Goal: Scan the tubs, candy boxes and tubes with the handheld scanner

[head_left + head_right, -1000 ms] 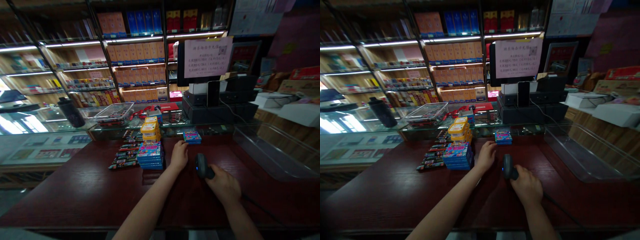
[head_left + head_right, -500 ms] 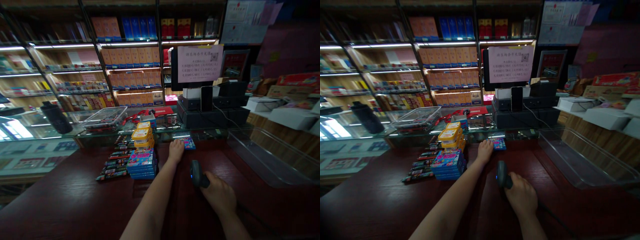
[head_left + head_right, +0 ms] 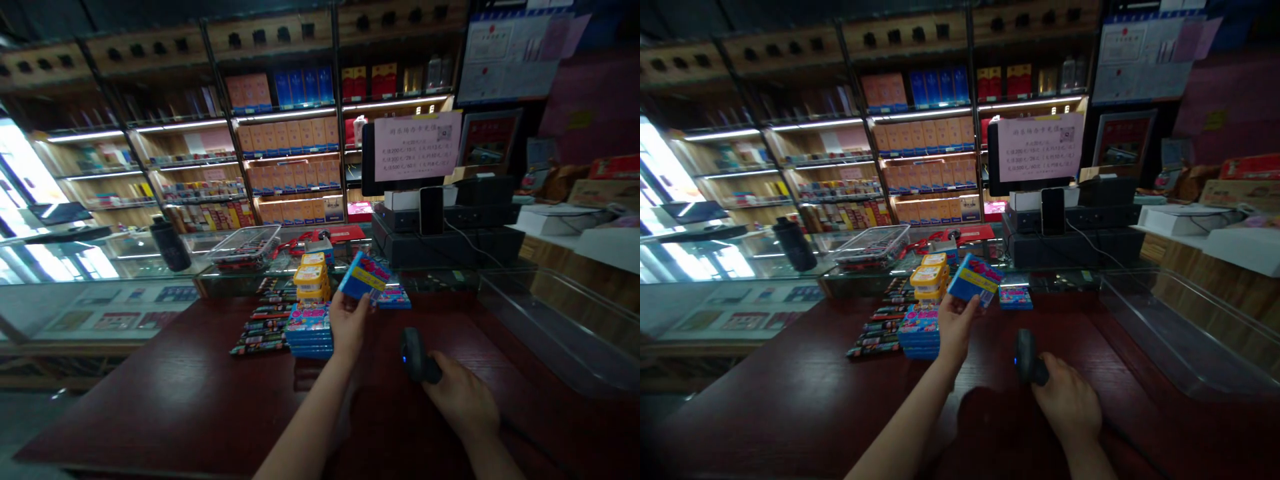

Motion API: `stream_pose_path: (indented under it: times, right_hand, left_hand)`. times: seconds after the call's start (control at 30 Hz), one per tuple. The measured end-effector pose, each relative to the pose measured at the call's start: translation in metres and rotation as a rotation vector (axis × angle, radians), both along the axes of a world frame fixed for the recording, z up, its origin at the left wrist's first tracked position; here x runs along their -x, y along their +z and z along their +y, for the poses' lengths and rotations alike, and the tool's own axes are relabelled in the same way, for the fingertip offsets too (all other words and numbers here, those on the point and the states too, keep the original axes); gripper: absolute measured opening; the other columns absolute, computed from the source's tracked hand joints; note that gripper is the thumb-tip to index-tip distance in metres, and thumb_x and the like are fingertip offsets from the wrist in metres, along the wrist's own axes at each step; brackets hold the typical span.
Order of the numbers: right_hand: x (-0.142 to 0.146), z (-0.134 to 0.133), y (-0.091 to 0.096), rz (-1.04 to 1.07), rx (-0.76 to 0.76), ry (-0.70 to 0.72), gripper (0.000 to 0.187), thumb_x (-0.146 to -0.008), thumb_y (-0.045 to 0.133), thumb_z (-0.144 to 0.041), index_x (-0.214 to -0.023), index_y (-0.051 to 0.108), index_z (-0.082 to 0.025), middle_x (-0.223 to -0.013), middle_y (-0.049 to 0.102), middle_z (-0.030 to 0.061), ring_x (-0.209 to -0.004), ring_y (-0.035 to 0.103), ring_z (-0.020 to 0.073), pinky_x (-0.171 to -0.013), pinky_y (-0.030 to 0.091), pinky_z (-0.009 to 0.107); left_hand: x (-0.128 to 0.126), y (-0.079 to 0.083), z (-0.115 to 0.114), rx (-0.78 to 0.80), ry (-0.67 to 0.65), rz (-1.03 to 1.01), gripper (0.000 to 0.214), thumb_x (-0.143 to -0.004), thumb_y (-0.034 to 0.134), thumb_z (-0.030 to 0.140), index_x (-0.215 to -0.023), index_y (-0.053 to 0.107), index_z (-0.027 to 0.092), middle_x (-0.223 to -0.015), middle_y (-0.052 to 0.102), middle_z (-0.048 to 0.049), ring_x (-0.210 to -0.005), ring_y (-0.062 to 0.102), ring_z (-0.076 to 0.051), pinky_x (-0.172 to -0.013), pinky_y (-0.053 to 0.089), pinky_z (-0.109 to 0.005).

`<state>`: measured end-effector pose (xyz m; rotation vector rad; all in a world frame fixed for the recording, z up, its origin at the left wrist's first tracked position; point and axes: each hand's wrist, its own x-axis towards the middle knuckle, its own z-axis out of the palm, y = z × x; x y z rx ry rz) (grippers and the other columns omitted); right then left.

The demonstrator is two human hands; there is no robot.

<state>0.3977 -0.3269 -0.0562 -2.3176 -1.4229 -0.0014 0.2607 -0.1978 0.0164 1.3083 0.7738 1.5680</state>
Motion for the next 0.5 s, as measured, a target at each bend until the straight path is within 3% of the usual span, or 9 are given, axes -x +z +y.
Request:
stream_pose_path:
  times: [0.1, 0.27, 0.37, 0.5]
  right_hand:
    - [0.000, -0.004, 0.005, 0.088, -0.031, 0.069, 0.027, -0.082, 0.044, -0.035, -0.100, 0.063, -0.028, -0.093, 0.072, 0.0014, -0.083, 0.067, 0.0223, -0.067, 0.043, 0.031]
    - [0.014, -0.016, 0.027, 0.487, -0.250, 0.174, 0.036, -0.072, 0.057, -0.044, -0.101, 0.066, -0.025, -0.089, 0.073, 0.0027, -0.083, 0.067, 0.0236, -0.067, 0.048, 0.030]
    - [0.032, -0.026, 0.040, 0.774, -0.423, 0.342, 0.039, -0.065, 0.064, -0.049, -0.089, 0.067, -0.018, -0.085, 0.073, 0.0054, -0.080, 0.066, 0.0223, -0.071, 0.050, 0.028]
    - [0.050, -0.039, 0.051, 0.874, -0.395, 0.425, 0.035, -0.065, 0.065, -0.052, -0.077, 0.067, -0.020, -0.055, 0.064, 0.0007, -0.066, 0.065, 0.0205, -0.062, 0.051, 0.026]
  left_hand:
    - [0.036, 0.013, -0.018, 0.180, -0.006, -0.259, 0.047, -0.059, 0.079, 0.032, -0.096, 0.057, 0.014, -0.079, 0.068, -0.0035, -0.064, 0.067, -0.017, -0.065, 0.056, -0.032]
    - [0.089, 0.016, -0.036, 0.258, -0.015, -0.378, 0.044, -0.058, 0.082, 0.029, -0.092, 0.059, 0.013, -0.083, 0.070, -0.0057, -0.075, 0.070, -0.022, -0.074, 0.057, -0.038]
    - [0.103, 0.009, -0.041, 0.288, -0.037, -0.450, 0.041, -0.061, 0.080, 0.029, -0.092, 0.057, 0.015, -0.089, 0.070, -0.0056, -0.081, 0.070, -0.023, -0.079, 0.057, -0.040]
    - [0.106, -0.001, -0.043, 0.290, -0.027, -0.518, 0.040, -0.062, 0.080, 0.026, -0.093, 0.057, 0.016, -0.087, 0.070, -0.0046, -0.082, 0.070, -0.021, -0.087, 0.054, -0.042]
